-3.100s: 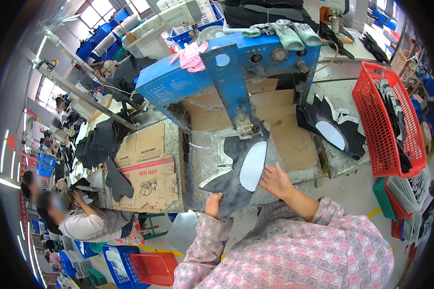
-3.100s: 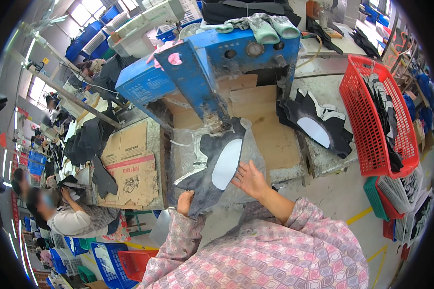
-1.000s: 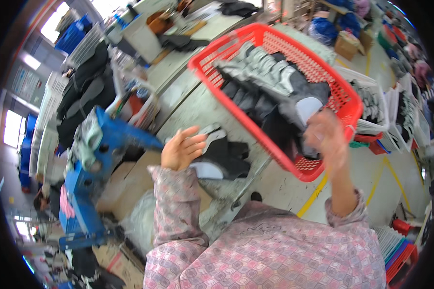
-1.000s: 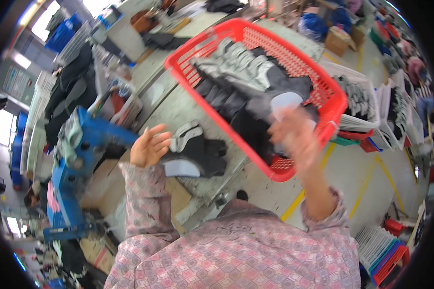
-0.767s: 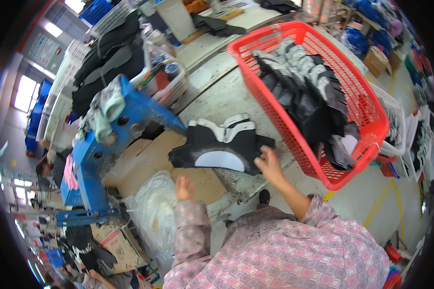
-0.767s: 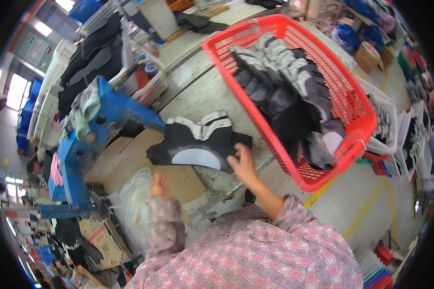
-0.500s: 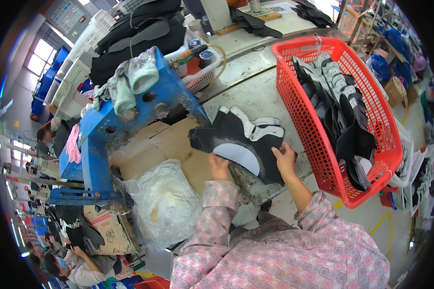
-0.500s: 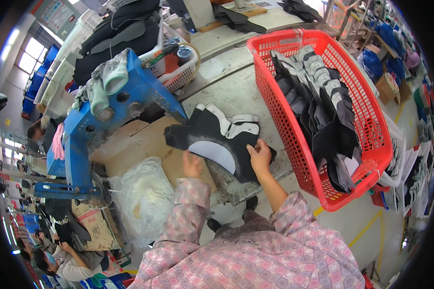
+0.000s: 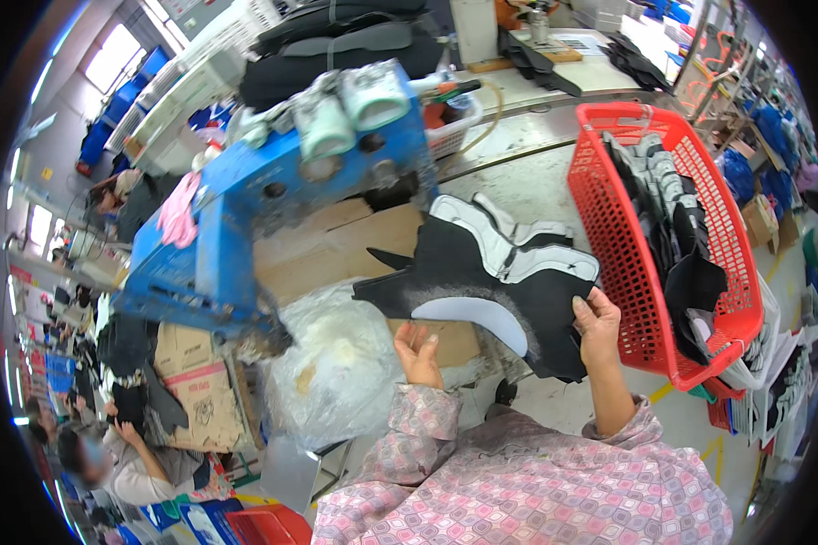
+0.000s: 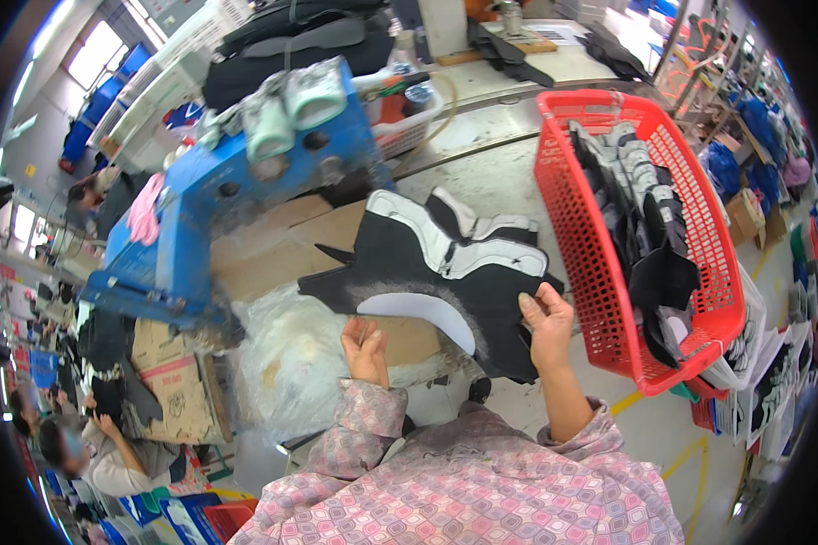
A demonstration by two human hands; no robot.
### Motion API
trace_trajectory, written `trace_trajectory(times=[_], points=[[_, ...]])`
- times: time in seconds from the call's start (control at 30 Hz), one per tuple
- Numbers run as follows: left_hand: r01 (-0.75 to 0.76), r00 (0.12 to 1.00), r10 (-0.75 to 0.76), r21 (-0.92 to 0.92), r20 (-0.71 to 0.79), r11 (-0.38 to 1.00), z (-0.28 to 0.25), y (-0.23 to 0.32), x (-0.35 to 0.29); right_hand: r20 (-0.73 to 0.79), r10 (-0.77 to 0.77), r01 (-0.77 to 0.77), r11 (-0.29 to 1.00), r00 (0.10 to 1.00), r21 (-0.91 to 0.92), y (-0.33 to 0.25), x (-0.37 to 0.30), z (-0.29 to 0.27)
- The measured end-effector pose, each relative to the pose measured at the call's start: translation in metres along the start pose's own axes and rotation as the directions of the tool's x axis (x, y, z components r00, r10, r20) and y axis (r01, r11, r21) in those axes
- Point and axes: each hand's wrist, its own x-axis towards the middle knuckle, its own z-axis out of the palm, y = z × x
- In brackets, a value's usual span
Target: The person repeatedly picks up black and white fabric pieces from a red basket, aligns them under a blue industrial sewing machine, and sews them. After each piece is sewn, it is placed back into the basket. The process is repeated for multiple pieces throughout the clip.
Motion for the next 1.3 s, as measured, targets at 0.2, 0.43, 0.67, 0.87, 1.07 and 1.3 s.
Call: trace_trajectory(times=[0.2,0.43,0.67,0.87,1.07,1.3], points=[[0.127,0.912,-0.047,-0.172,0.408,0.977,-0.129,0.07,-0.032,0.154,0.236,-0.172,0.923,0.959,-0.345,0.015,-0.054,0.047],[0.398,0.853,-0.374,0.01,0.365,0.917,-0.28,0.129,-0.051,0.491,-0.097,0.298,0.887,0.866,-0.351,0.069,-0.145,0.153],[0.204,0.895,-0.117,-0.161,0.431,0.965,-0.351,0.127,-0.051,0.504,0.544,-0.204,0.789,0.671,-0.579,0.081,-0.227,0.142],[0.516,0.782,-0.402,-0.132,0.477,0.846,-0.343,0.101,-0.046,0.338,0.455,-0.52,0.845,0.824,0.129,0.119,-0.227,0.175],[0.762,0.572,-0.332,-0.337,0.75,0.553,-0.36,0.13,-0.055,0.203,0.453,-0.41,0.884,0.868,-0.224,0.135,-0.21,0.16],[0.602,0.745,-0.622,0.161,0.242,0.782,-0.347,0.105,-0.019,0.29,0.472,-0.493,0.87,0.833,-0.001,0.149,-0.162,0.138]])
